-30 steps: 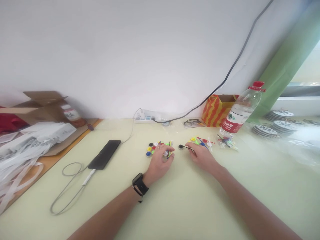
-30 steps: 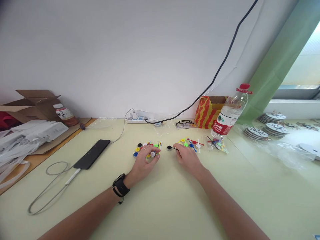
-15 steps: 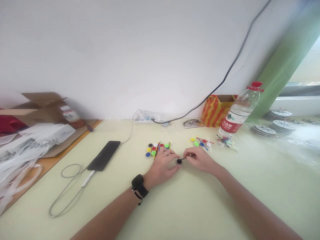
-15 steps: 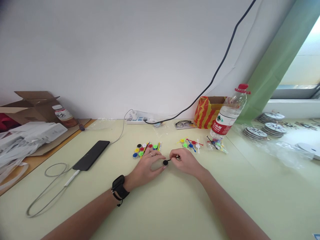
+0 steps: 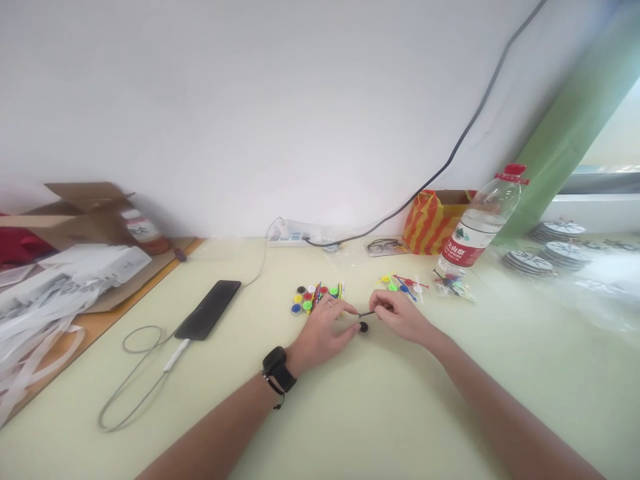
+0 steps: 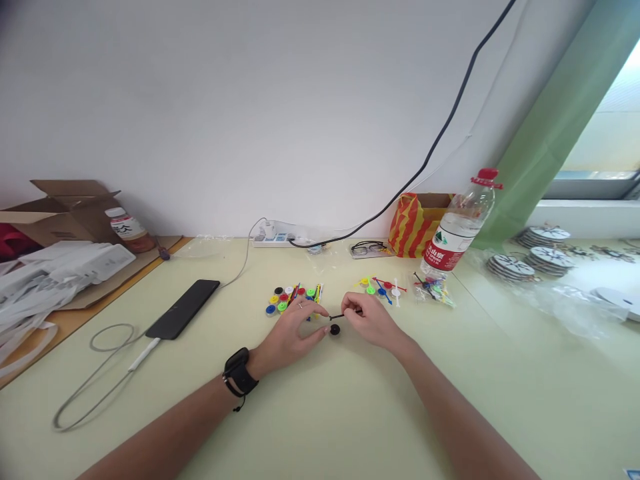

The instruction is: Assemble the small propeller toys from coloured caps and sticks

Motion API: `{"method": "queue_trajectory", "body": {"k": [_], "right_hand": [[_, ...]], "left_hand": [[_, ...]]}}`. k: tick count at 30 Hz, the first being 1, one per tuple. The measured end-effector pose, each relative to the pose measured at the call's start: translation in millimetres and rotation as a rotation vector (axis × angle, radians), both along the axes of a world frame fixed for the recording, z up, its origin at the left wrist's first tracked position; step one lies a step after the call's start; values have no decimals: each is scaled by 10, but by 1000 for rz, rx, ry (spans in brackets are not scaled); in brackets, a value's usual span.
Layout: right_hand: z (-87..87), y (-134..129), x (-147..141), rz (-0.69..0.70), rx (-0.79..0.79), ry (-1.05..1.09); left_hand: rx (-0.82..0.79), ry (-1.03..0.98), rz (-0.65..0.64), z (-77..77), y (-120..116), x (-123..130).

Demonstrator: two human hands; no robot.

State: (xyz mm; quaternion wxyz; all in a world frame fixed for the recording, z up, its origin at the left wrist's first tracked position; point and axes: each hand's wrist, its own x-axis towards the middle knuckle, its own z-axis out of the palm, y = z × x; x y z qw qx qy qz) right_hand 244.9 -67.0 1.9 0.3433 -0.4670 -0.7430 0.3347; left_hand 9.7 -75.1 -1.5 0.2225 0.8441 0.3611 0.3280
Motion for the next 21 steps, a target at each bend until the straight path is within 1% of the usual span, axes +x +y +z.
{"method": "queue_trajectory", "body": {"k": [3,5,9,11,13,16,21], "right_hand": [[-13,-18,-18,31,-21,-9],[-26,-17,-16,16,-17,-15],[-39,16,30,-114,40,-60],[-42,35,53,-167,57,-83],[-53,48,61,-182,57,-79],[-84,57,45,-157,50,-15],[-101,43,-2,-46,31,55]], "left_hand": [[12,28,-25,13,-14,5],[23,47,-38,14,-15,8],[46,54,-11,-3,-10,12],[52,66,-27,-5,-14,16],[49,94,-69,2,-23,21],[43,122,-120,19,-39,28],[-24,94,-153,29,-44,20]]}}
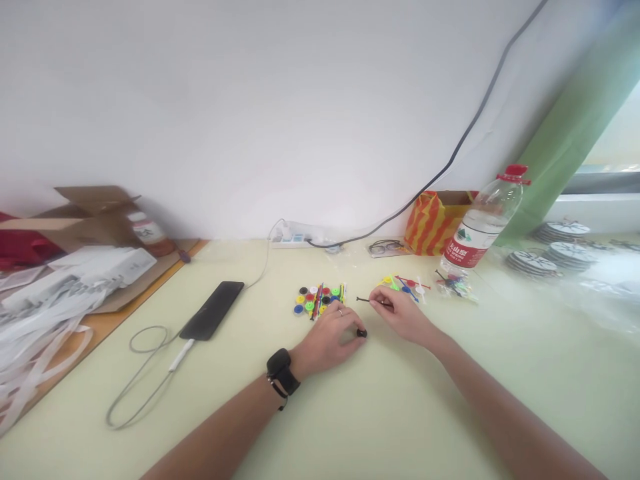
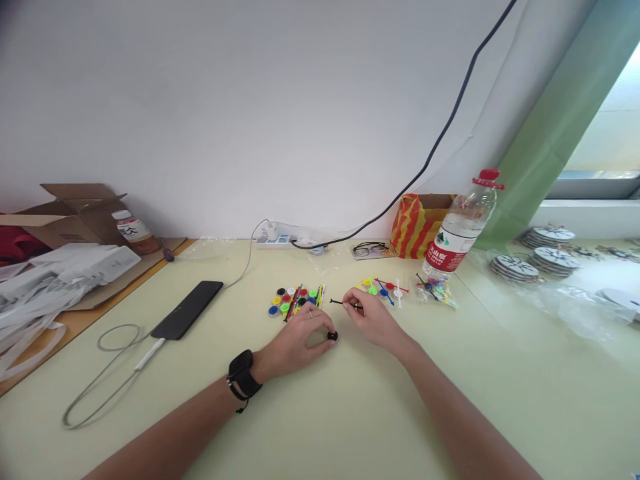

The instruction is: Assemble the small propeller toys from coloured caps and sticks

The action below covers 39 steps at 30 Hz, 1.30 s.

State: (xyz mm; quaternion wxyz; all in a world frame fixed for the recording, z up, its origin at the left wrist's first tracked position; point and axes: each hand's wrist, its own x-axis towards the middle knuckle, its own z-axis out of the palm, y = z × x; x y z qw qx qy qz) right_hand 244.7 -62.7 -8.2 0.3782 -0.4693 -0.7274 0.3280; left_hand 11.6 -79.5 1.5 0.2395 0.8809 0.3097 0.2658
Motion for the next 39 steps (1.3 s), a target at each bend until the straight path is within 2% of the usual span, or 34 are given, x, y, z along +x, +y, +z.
{"method": "queue_trajectory", "body": {"k": [4,8,11,17,22,27,30,35,39], "right_hand": [[34,-14,-17,30,-4,-4],[50,-22,-19,0,-1,2],[61,-34,-21,-7,-2,42],[106,-45,-38,4,29,37],[155,-97,-64,27,-123,230],[288,-226,-124,200,-232,387],[297,-273,-177,291,-270,355],[236,-283,-223,305,-232,287],[253,-297,-221,329,-196,270]], "left_hand": [[-84,4,20,-6,4,-8],[-101,-17,2,-22,8,-1],[-121,-69,-7,-45,21,7],[-215,-213,55,-112,90,22],[-360,-399,140,-126,135,40],[-475,-517,153,-46,120,44],[-466,-521,108,-9,95,52],[-390,-493,38,-14,81,60],[-345,-435,20,-34,94,42]]}}
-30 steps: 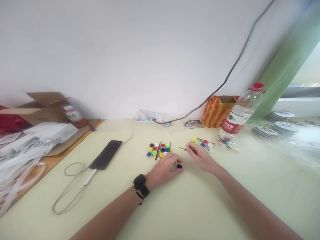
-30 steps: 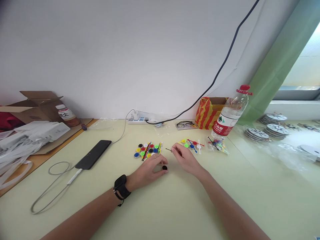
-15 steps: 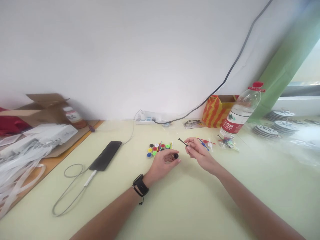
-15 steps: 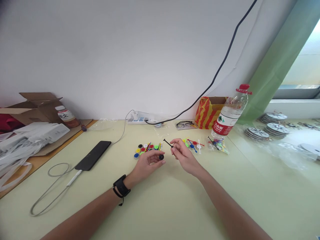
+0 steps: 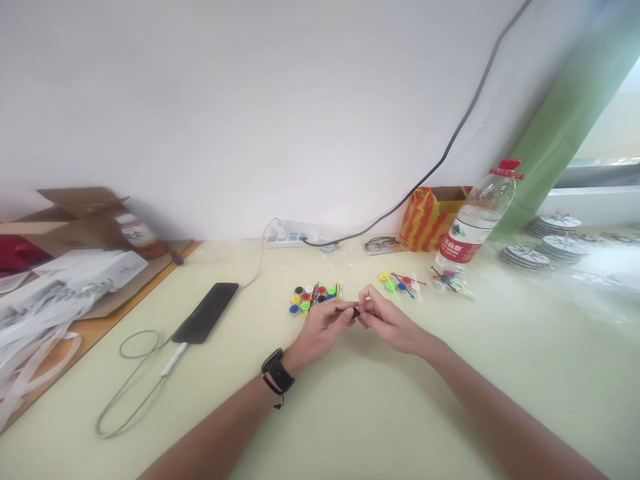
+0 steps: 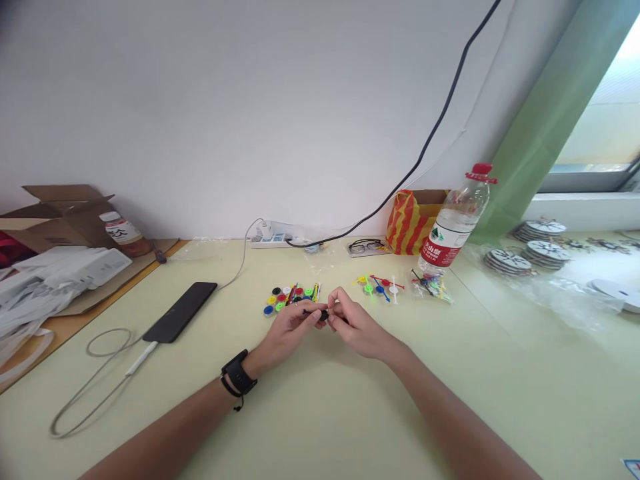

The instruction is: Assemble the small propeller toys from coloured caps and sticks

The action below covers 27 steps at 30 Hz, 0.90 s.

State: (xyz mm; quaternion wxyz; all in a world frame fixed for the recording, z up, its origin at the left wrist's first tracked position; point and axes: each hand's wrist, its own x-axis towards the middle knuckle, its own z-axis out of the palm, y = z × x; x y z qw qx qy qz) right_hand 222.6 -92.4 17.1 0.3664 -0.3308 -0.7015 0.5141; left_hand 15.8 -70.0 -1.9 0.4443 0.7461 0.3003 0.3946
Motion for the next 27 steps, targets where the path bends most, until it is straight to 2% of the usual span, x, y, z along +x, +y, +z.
{"method": "queue_trajectory", "body": {"k": [8,15,21,27], "right_hand": [[-56,69,31,-158,20,-66],[1,27,42,-65,13,-59],[-91,55,22,-173,103,-151],[-166,94,28,-198,137,-172]], "left_hand": [[-31,-92,106,-32,35,-38],[-65,-106,95,39,1,1],[7,-55,107,40,14,13],[30,-53,112,-34,47,-3]]}}
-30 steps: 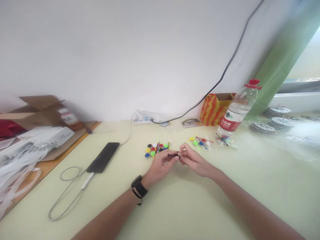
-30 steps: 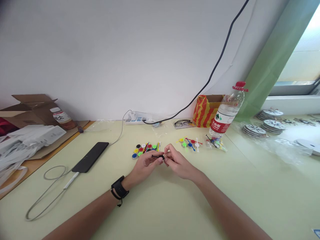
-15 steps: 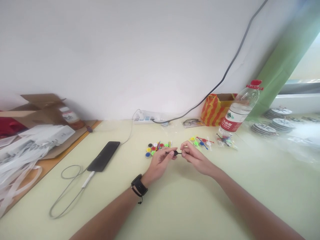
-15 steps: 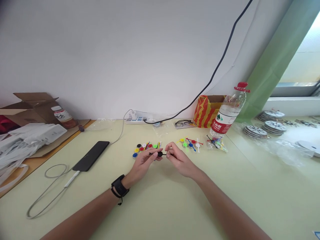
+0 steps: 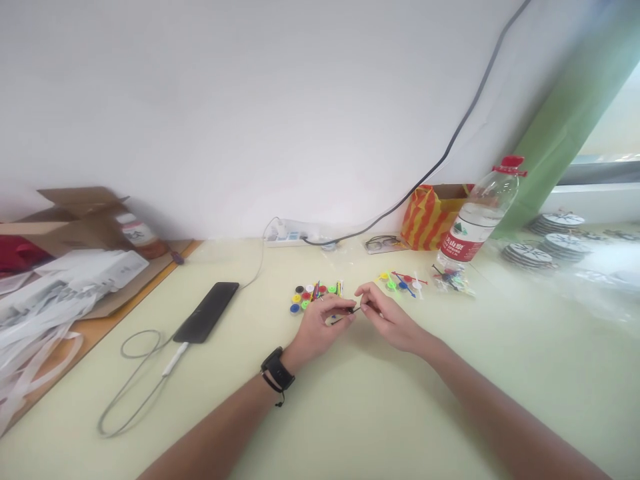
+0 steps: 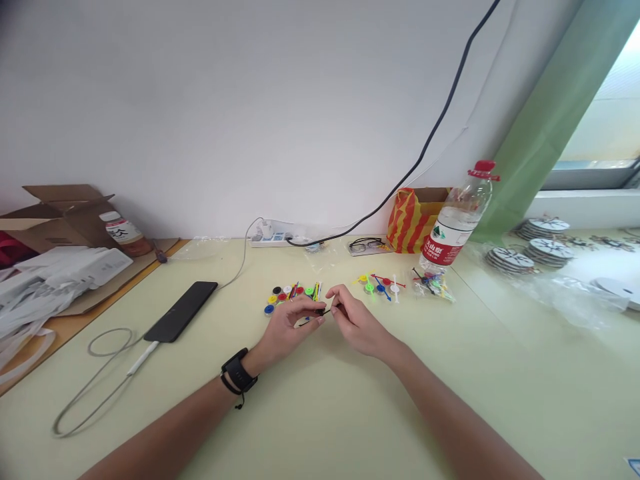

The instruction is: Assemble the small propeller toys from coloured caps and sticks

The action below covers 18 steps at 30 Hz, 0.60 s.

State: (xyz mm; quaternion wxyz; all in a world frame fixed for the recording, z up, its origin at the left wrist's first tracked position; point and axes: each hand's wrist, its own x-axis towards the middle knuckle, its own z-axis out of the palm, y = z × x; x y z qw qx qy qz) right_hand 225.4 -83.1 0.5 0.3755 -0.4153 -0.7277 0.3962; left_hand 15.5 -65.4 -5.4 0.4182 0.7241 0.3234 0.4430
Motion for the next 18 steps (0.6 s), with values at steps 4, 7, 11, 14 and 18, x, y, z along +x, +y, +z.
{"method": "queue_trajectory", "body": {"k": [4,7,11,14,18], "right_hand": [[-4,0,-2,3,-14,20],[8,-13,-12,9,-20,22],[25,-26,-25,16,-34,26],[17,-11,-23,0,-47,63],[-16,29,-11,-3,-84,136]], "left_hand": [[55,94,21,-25,4,-12],[57,82,-1,-23,-1,-21],[9,34,-57,-8,-11,-23],[-25,-11,-63,12,-21,-13],[-109,-93,-127,40,-33,10]]}}
